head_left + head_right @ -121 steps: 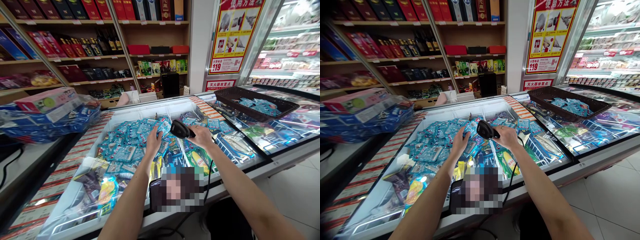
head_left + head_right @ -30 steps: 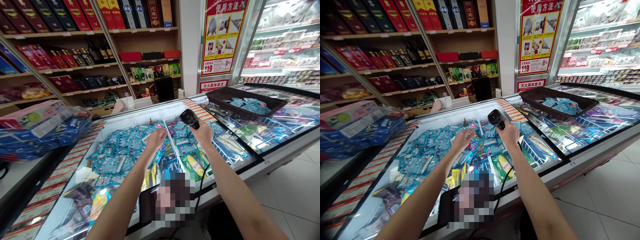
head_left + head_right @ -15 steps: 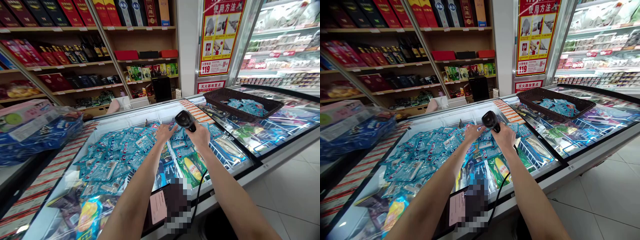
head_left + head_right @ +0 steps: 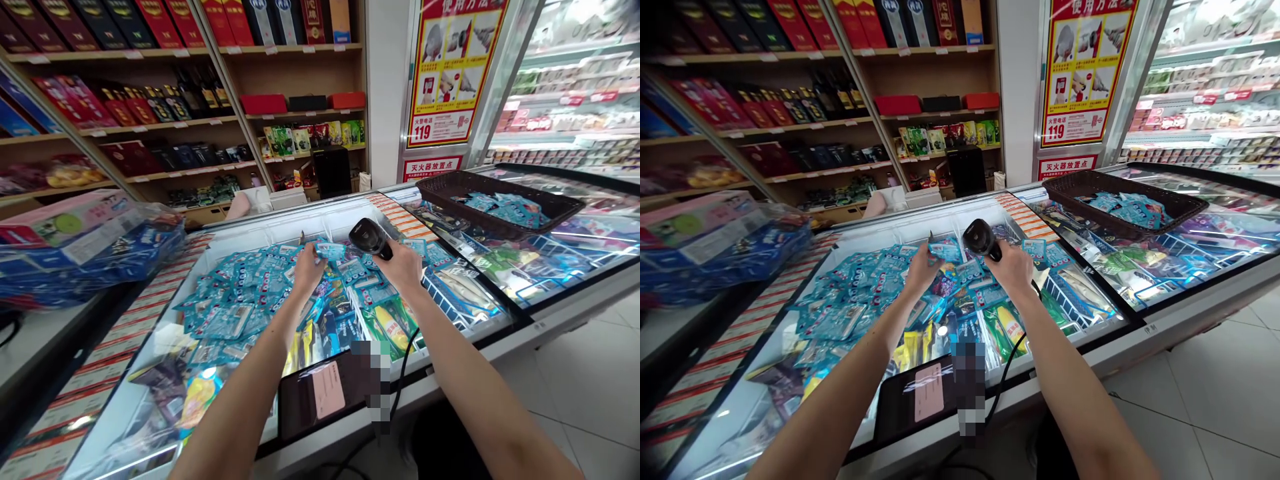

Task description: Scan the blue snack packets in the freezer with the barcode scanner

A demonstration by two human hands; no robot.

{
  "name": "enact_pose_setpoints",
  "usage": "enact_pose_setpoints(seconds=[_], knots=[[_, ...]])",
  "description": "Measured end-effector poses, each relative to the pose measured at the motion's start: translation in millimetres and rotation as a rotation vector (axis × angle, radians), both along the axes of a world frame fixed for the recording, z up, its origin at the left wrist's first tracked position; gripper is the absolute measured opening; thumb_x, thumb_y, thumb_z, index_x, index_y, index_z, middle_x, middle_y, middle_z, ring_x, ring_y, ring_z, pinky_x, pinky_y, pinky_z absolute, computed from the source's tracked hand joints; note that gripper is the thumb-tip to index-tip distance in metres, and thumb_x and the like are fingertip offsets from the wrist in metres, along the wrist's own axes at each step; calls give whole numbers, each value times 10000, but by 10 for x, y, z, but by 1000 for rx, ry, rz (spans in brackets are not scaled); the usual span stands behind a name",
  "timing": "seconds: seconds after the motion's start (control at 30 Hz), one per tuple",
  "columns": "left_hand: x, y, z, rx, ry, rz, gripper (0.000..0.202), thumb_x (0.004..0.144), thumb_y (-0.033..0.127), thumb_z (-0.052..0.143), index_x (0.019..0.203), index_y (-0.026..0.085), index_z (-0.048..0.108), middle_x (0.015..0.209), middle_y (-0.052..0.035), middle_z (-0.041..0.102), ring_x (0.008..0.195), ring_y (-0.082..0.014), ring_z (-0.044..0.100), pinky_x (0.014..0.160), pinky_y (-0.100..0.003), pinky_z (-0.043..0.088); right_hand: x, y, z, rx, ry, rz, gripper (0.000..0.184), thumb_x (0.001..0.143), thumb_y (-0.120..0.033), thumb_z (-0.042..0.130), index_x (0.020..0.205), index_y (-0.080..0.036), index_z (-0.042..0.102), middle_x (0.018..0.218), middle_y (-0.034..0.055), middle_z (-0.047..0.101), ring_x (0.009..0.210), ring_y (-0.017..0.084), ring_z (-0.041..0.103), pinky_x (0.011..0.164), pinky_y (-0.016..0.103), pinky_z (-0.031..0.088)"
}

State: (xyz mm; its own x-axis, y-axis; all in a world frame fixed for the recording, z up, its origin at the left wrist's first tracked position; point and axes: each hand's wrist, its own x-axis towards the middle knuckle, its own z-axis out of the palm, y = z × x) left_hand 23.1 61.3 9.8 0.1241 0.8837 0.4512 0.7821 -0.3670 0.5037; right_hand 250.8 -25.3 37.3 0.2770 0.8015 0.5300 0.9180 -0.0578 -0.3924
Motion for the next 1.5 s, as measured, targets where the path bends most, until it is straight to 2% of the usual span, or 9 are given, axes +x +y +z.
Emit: enact_pose_setpoints(seconds=[0.07, 0.17, 0.27, 0.37, 0.67, 1.0, 1.2, 1.5], knots=[[-155, -130, 9, 27, -18, 31, 203, 780, 303, 527, 950, 191, 528, 860, -44, 602, 839, -188, 566, 725, -314, 447, -24, -13, -8, 9, -24, 45, 344, 763, -468, 546, 1007, -242, 635, 810, 49, 679, 768, 218, 608, 633, 283, 378], [-341, -288, -1, 8, -76, 66, 216, 822, 357, 467, 929, 195, 560, 855, -40, 600, 822, -182, 563, 706, -304, 455, -65, -34, -14, 14, -62, 88, 350, 762, -446, 553, 1041, -245, 624, 841, 46, 680, 799, 222, 608, 642, 284, 382], [-447, -383, -34, 5, -131, 78, 263, 841, 381, 430, 940, 189, 579, 893, -48, 595, 842, -180, 564, 699, -289, 463, -105, -51, -25, 9, -92, 98, 347, 757, -433, 566, 1044, -247, 627, 843, 43, 678, 811, 220, 610, 650, 278, 385], [-493, -425, -56, 44, -92, 59, 287, 856, 394, 409, 922, 180, 589, 909, -67, 585, 869, -193, 560, 703, -294, 462, -132, -59, -51, 25, -119, 146, 363, 758, -423, 573, 1071, -246, 622, 870, 45, 681, 843, 217, 609, 669, 270, 387], [-506, -454, -54, 44, -7, 86, 288, 869, 392, 401, 964, 183, 574, 940, -86, 574, 909, -217, 556, 762, -336, 466, -177, -85, -111, 45, -181, 377, 340, 787, -386, 550, 1079, -224, 618, 958, 51, 675, 902, 206, 593, 735, 264, 385], [-491, -504, -61, 61, 10, 93, 312, 889, 381, 380, 1032, 175, 567, 1003, -110, 574, 978, -243, 547, 819, -368, 457, -187, -74, -166, 179, -227, 446, 310, 773, -341, 558, 1050, -219, 626, 933, 30, 678, 837, 182, 608, 706, 256, 399], [-480, -531, -56, 35, 0, 85, 406, 903, 405, 352, 1179, 150, 505, 1094, -129, 557, 1020, -253, 538, 829, -368, 452, -183, -52, -200, 268, -256, 479, 285, 768, -334, 578, 1022, -217, 635, 902, 29, 686, 811, 182, 618, 679, 260, 419], [-462, -528, -49, 49, 27, 78, 389, 903, 384, 357, 1164, 145, 519, 1067, -133, 566, 1011, -255, 540, 838, -377, 451, -191, -50, -203, 333, -277, 497, 258, 774, -327, 573, 1002, -220, 632, 849, 14, 682, 787, 172, 622, 665, 259, 421]])
